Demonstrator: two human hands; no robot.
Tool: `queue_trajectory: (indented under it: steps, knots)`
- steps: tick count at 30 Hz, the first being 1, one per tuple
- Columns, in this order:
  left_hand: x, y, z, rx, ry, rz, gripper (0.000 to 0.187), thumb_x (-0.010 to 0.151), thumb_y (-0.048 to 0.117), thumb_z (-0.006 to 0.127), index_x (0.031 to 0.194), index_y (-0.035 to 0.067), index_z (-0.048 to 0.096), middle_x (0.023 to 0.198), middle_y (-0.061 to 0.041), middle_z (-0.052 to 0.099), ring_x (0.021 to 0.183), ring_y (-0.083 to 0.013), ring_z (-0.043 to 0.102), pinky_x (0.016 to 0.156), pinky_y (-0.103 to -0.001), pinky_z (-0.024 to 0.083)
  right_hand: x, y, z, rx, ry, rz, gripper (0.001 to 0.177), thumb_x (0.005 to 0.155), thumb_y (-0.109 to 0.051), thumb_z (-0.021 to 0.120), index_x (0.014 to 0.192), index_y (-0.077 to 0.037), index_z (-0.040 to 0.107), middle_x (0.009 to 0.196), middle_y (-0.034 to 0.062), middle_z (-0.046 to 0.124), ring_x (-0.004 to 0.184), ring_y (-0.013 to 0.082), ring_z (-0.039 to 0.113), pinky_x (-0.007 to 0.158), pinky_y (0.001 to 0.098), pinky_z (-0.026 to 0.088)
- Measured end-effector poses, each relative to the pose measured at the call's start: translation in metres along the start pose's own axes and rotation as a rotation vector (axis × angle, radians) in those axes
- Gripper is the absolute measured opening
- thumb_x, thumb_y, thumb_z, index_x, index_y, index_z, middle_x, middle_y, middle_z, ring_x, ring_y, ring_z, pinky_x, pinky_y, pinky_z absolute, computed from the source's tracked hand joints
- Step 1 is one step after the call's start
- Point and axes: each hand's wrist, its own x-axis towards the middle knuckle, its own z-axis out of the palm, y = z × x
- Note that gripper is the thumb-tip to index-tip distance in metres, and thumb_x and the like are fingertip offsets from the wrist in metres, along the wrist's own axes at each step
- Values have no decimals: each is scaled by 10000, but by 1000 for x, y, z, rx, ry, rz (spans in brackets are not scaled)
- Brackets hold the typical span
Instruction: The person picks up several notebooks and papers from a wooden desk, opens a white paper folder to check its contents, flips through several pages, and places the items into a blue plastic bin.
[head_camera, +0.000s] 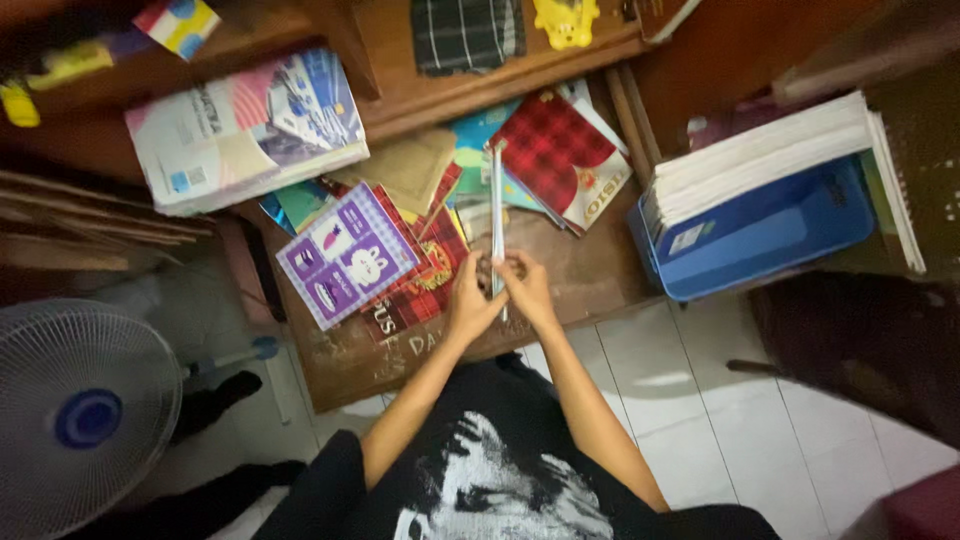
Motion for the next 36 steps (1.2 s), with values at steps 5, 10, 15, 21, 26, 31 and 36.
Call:
queue_trajectory:
  steps: [5, 10, 15, 21, 26, 31, 36]
  knots:
    - [1, -26, -10, -190, -69, -111, 610, 806, 141, 816, 1349, 72, 547, 1101, -82, 655, 827, -131, 658, 651, -282, 577, 5, -17, 8, -15, -90, -18, 341, 921, -205, 751, 1153, 38, 693, 986, 113, 757, 873, 146, 707, 773, 307, 578]
    - [11, -30, -25, -232, -112, -95, 580, 841, 173, 800, 1362, 76, 565, 1084, -62, 693, 696, -107, 658, 596, -268, 544, 6, -28, 12, -247, -103, -154, 363, 955, -245, 701, 1193, 28, 686, 1023, 139, 761, 898, 182, 710, 807, 339, 564]
    - [21, -27, -33, -121, -160, -166, 702, 776, 194, 848, 1359, 47, 487, 1022, -85, 658, 626, -103, 590, 513, -269, 490, 3, -38, 20, -338, -169, -2, 372, 1006, -274, 598, 1261, -9, 654, 1031, 151, 747, 843, 219, 725, 797, 346, 584]
    - [21, -24, -30, -129, -204, -36, 627, 768, 128, 805, 1339, 69, 552, 1048, -73, 698, 644, -111, 597, 556, -264, 507, -22, -86, 12, -371, -122, 132, 439, 955, -334, 609, 1309, -76, 637, 1046, 190, 759, 906, 261, 775, 822, 387, 582]
    - [26, -18, -14, -191, -335, -248, 548, 836, 128, 735, 1349, 105, 540, 1088, -50, 688, 669, -117, 673, 553, -261, 570, -50, -100, -14, -493, -71, -52, 461, 977, -339, 662, 1330, -45, 630, 1170, 230, 734, 1076, 331, 705, 896, 415, 530]
    - [34, -10, -9, -239, -279, -127, 496, 823, 58, 708, 1305, 69, 587, 1049, -123, 747, 688, -167, 744, 615, -297, 595, -56, -108, -17, -598, -39, 150, 498, 910, -369, 696, 1312, -79, 644, 1071, 207, 742, 937, 310, 761, 828, 388, 574]
    - [29, -17, -9, -270, -289, -180, 457, 857, 56, 681, 1304, 65, 592, 1123, -130, 751, 656, -180, 744, 587, -322, 583, -48, -109, -2, -387, 47, 73, 522, 972, -354, 607, 1392, -51, 550, 1105, 168, 749, 972, 257, 758, 831, 372, 580]
